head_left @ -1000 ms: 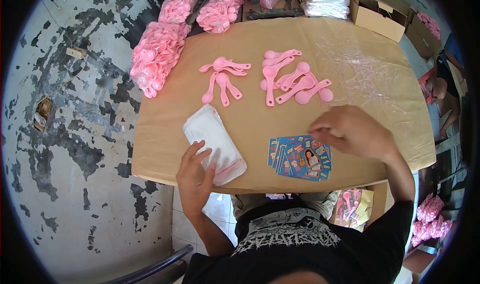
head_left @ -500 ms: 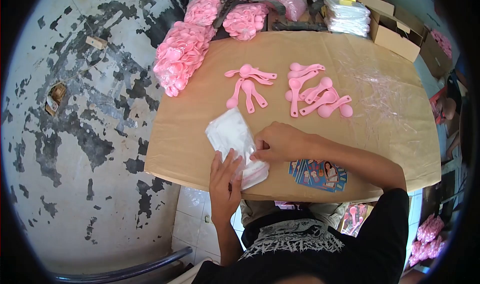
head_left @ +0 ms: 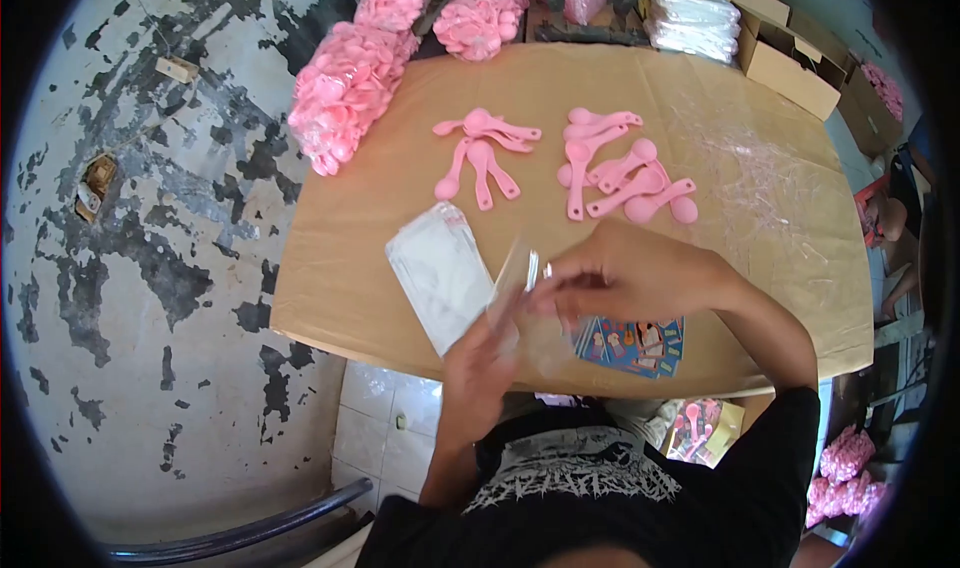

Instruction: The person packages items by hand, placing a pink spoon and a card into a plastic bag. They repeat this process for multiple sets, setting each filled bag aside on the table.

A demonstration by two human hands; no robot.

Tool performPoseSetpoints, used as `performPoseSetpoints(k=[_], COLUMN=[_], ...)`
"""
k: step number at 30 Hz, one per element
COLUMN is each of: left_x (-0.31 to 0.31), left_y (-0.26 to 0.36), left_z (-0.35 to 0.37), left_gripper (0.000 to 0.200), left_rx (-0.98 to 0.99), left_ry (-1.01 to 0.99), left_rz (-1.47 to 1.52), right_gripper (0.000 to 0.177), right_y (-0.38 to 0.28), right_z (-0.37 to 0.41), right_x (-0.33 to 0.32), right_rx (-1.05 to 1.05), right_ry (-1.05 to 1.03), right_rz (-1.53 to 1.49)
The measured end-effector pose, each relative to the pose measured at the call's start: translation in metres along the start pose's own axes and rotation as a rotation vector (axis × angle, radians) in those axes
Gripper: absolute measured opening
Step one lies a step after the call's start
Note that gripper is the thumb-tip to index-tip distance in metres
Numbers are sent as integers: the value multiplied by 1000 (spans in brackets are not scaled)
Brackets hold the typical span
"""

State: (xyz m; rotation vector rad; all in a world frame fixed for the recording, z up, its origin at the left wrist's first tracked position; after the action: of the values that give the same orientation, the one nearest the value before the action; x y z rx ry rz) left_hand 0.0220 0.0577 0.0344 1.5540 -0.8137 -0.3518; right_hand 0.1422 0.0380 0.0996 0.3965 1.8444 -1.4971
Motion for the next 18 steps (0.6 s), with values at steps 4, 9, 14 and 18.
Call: performPoseSetpoints(k=[4,9,14,18], left_x=[19,22,18,17], left_y=[-33,-33,-52,-51], left_z=[-22,-38,-44,-47], left_gripper=[38,29,31,29], left_rx=[-72,-61,-42,34], left_ry=[1,157,160,226], left_rz=[328,561,454,528], right_gripper=[27,29,28,21], right_y=[21,60,103,103], right_z=[39,79,88,91], right_x=[10,6,-3,-20], right_rx=[38,21,421,397], right_ry=[-128,92,50,256], right_rz=[395,625,141,37])
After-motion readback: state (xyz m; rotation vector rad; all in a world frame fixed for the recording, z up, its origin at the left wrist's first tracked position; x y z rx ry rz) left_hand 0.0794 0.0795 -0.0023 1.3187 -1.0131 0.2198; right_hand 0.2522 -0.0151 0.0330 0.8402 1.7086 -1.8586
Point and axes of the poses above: each hand's wrist, its own z-axis away from the middle knuckle, its own x-axis out of the palm, y = z × x, the point moved 10 cm from there along -z, towards the middle knuckle, and after that the axes turned 12 degrees about z, right-handed, at the moved point
